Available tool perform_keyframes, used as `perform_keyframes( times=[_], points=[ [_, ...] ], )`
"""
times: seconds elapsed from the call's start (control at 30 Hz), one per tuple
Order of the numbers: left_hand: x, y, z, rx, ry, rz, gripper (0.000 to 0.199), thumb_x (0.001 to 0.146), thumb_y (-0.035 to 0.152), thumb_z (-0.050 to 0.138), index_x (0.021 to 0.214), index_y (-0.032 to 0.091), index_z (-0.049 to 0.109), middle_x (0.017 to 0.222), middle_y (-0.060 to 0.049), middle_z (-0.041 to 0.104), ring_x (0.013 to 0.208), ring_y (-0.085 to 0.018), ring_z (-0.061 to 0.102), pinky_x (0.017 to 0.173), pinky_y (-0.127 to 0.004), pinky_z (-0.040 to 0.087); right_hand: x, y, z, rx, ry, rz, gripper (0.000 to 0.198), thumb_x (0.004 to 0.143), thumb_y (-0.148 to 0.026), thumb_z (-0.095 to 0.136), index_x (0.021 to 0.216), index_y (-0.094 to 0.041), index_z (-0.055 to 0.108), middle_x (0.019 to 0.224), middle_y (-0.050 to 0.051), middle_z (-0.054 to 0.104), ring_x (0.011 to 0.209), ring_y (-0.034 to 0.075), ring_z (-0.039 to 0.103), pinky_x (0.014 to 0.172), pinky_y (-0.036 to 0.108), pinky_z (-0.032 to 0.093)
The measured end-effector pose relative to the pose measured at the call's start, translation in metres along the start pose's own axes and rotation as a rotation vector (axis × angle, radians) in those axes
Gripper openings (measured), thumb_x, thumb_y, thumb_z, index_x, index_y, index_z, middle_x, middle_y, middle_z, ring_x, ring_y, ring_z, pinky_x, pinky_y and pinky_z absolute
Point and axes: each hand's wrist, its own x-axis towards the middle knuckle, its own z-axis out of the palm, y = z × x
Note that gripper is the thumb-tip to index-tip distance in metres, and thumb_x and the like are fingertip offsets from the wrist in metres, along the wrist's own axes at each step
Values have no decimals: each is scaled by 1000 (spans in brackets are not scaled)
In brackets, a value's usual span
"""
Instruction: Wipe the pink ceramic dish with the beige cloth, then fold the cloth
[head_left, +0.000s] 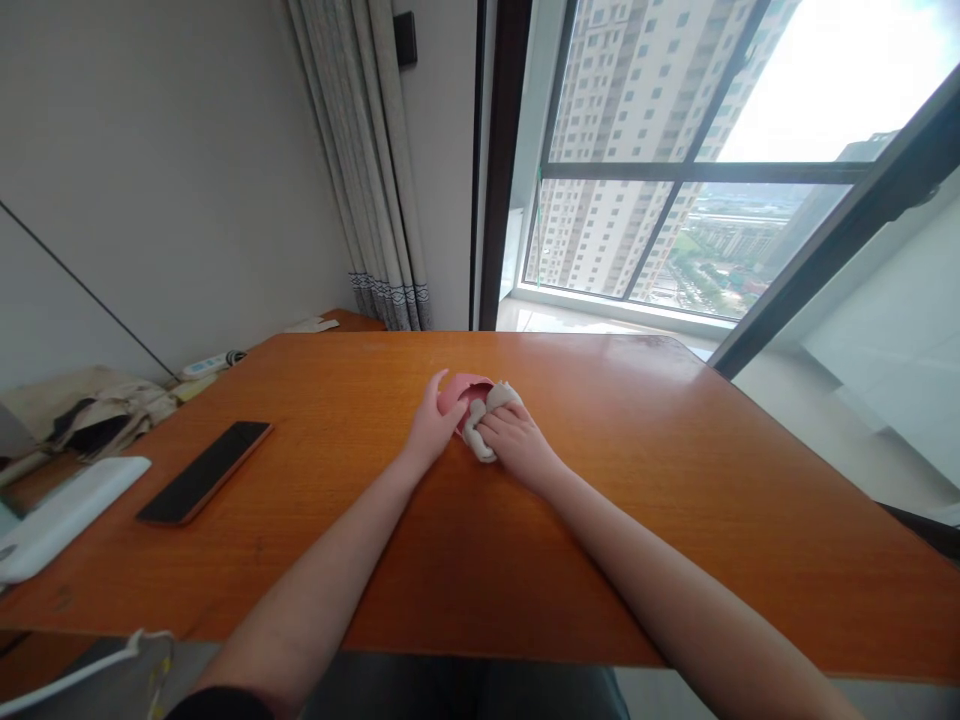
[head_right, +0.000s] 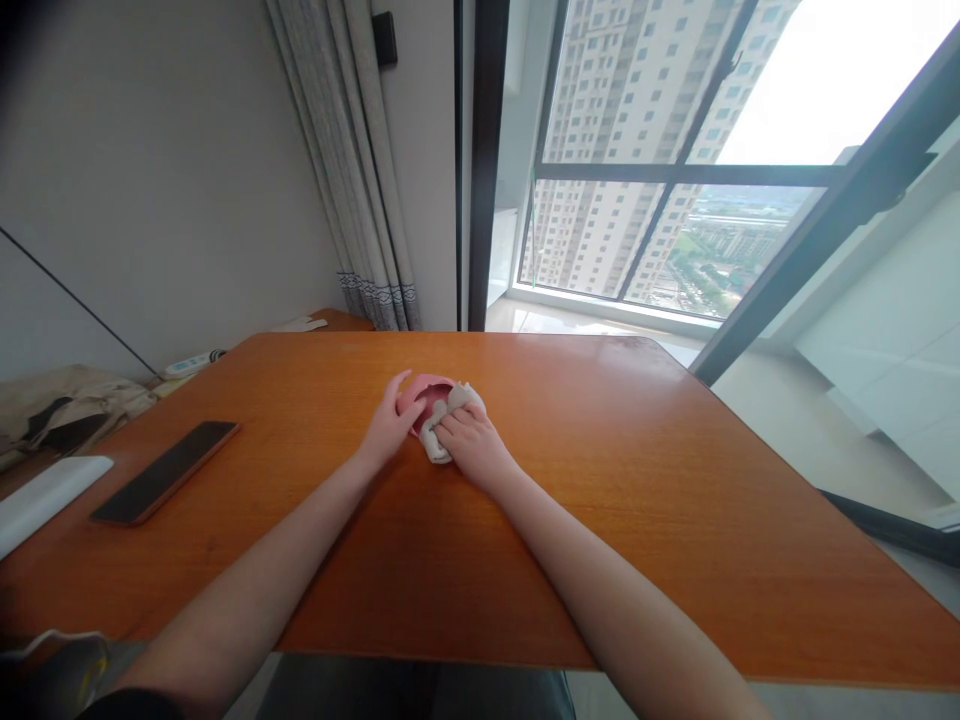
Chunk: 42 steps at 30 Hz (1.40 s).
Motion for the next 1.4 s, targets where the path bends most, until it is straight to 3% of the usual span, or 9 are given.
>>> perform_keyframes(
  times=[0.1,0.2,0.43,0.67,0.8,1.07,1.2,1.3,1.4],
  points=[
    [-14,3,20,-151,110,-37,63,75,32,60,130,18,34,129,-10,49,119,-21,48,100,-34,38,-2,-6,2,-7,20,85,19,90,-13,43,88,-17,62,78,3,61,78,17,48,85,33,31],
    [-22,4,31,-224,78,-5,47,79,32,56,122,19,41,120,-8,55,111,-19,53,96,-32,41,-4,-11,4,62,5,109,17,88,-12,46,91,-16,62,82,4,61,79,18,48,84,33,32],
    [-1,-9,6,-43,26,53,30,80,25,49,109,18,52,111,-7,59,106,-19,54,98,-35,39,0,-4,4,68,-29,-33,19,91,-15,43,87,-17,62,81,4,61,80,17,48,86,33,32],
    [-17,-3,21,-117,135,-34,63,74,31,60,130,19,33,120,-9,52,110,-21,52,98,-36,39,-4,-3,4,-44,-4,-21,18,90,-14,43,86,-18,61,78,3,61,76,18,45,78,34,31],
    [-24,-1,34,-215,145,-72,34,79,35,54,109,18,46,101,-5,58,94,-18,57,88,-33,44,-4,-9,3,0,-13,36,14,89,-15,47,84,-17,60,80,4,61,78,18,46,80,34,30],
    [5,-2,-4,47,-20,8,23,76,24,50,98,17,55,95,-4,61,94,-20,56,88,-35,43,1,-2,-4,11,-41,-6,18,93,-19,42,85,-20,58,81,1,61,85,17,48,89,33,26],
    [-12,-8,17,-158,107,-57,50,75,31,59,120,19,41,119,-8,54,110,-20,52,95,-34,40,-4,-5,0,6,-33,84,15,91,-17,45,85,-20,59,79,1,61,84,17,48,89,34,25],
    [-25,-12,37,-305,123,-148,42,79,35,54,116,19,40,109,-8,58,99,-18,58,88,-34,45,-6,-8,2,37,-36,133,15,89,-16,46,86,-19,60,81,3,61,82,17,48,87,34,26],
    [-21,-9,32,-181,120,-143,28,78,29,53,103,18,47,97,-5,59,90,-18,58,85,-34,45,-5,-7,-1,78,-57,83,15,89,-15,47,87,-20,61,83,3,62,84,16,49,91,33,26]
  ],
)
